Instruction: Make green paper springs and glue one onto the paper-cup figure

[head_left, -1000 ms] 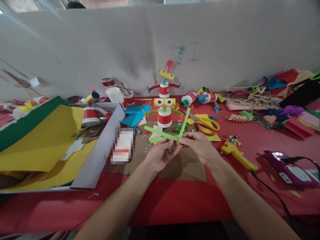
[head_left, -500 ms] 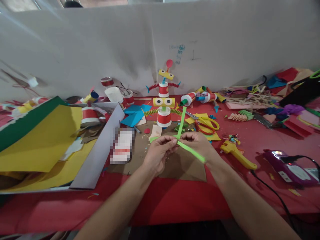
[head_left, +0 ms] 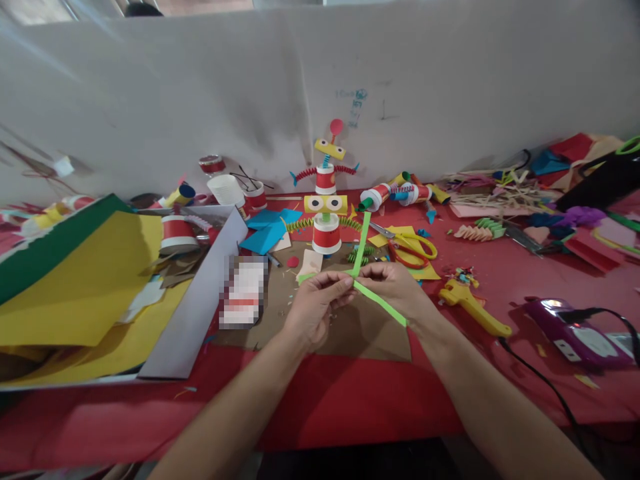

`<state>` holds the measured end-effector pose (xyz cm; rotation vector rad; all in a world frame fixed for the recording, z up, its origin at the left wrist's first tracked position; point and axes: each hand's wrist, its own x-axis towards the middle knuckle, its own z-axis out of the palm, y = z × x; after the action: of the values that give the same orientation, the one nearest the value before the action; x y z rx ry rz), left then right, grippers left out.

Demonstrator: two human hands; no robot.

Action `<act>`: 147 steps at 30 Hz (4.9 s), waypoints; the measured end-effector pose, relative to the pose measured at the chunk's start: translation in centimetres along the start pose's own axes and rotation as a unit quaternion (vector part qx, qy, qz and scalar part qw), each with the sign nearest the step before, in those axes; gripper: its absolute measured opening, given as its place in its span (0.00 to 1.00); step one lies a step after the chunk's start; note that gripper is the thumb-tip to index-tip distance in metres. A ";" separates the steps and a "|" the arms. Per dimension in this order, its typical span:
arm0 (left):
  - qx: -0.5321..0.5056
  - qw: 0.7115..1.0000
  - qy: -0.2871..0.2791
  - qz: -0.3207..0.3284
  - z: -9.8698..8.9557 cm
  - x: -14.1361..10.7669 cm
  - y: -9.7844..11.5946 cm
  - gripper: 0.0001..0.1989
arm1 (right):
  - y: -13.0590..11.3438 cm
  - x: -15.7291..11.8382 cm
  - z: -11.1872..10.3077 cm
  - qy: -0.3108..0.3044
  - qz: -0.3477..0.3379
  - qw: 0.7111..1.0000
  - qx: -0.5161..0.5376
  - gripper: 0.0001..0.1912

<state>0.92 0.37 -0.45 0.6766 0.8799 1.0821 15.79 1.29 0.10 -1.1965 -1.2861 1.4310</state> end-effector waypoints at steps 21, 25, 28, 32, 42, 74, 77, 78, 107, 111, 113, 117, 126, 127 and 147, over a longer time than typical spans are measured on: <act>-0.001 0.997 0.017 0.074 0.0 0.0 -0.3 0.08 | 1.0 -0.1 0.8 0.095 -0.075 0.990 -0.069 0.09; 0.021 0.999 0.017 0.037 0.2 -0.2 0.4 0.10 | 0.7 -0.1 0.4 0.073 -0.073 0.989 -0.107 0.07; 0.030 0.998 0.021 0.042 0.1 -0.2 0.6 0.08 | 0.4 -0.3 0.4 0.060 -0.081 0.987 -0.128 0.06; 0.027 0.998 0.021 0.044 -0.2 -0.2 0.5 0.07 | 0.3 -0.3 0.6 0.063 -0.063 0.990 -0.110 0.07; 0.018 0.999 0.010 0.031 -0.1 0.0 0.5 0.10 | 0.7 0.1 0.4 0.036 -0.039 0.997 -0.063 0.09; 0.014 0.998 0.048 0.030 0.0 0.1 0.0 0.06 | 0.9 0.2 0.7 0.022 -0.048 0.999 -0.010 0.10; 0.028 0.999 0.041 0.018 0.2 0.0 0.1 0.06 | 0.8 0.2 0.6 0.028 -0.045 0.998 -0.031 0.08; 0.033 0.998 0.042 0.015 0.2 0.0 0.0 0.06 | 0.8 0.2 0.6 0.031 -0.042 0.998 -0.035 0.08; -0.007 0.999 0.021 0.040 -0.2 0.2 -0.8 0.09 | 1.3 -0.4 1.3 0.024 -0.028 0.998 0.057 0.12; 0.008 0.997 0.037 0.063 -0.2 0.2 -0.9 0.07 | 1.1 -0.4 1.1 0.013 -0.056 0.998 0.005 0.13; 0.019 0.996 0.042 0.074 -0.2 0.3 -0.9 0.06 | 1.1 -0.4 0.9 0.000 -0.072 0.997 -0.019 0.12; 0.027 0.995 0.061 0.077 -0.3 0.4 -0.9 0.07 | 0.9 -0.3 0.7 -0.002 -0.116 0.988 -0.097 0.10; -0.049 0.991 0.059 0.112 0.0 0.3 -1.3 0.07 | 1.5 -0.5 1.9 0.028 -0.105 0.994 -0.007 0.08; -0.055 0.991 0.051 0.111 0.0 0.2 -1.3 0.07 | 1.6 -0.4 1.9 0.037 -0.098 0.995 0.001 0.08; 0.052 0.996 0.046 0.052 0.3 -0.3 0.1 0.07 | 1.3 0.2 0.2 0.035 -0.013 0.998 -0.042 0.07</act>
<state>1.07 0.15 -0.18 0.7708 0.9948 1.1738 15.52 1.31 -1.17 -1.2698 -1.3185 1.3167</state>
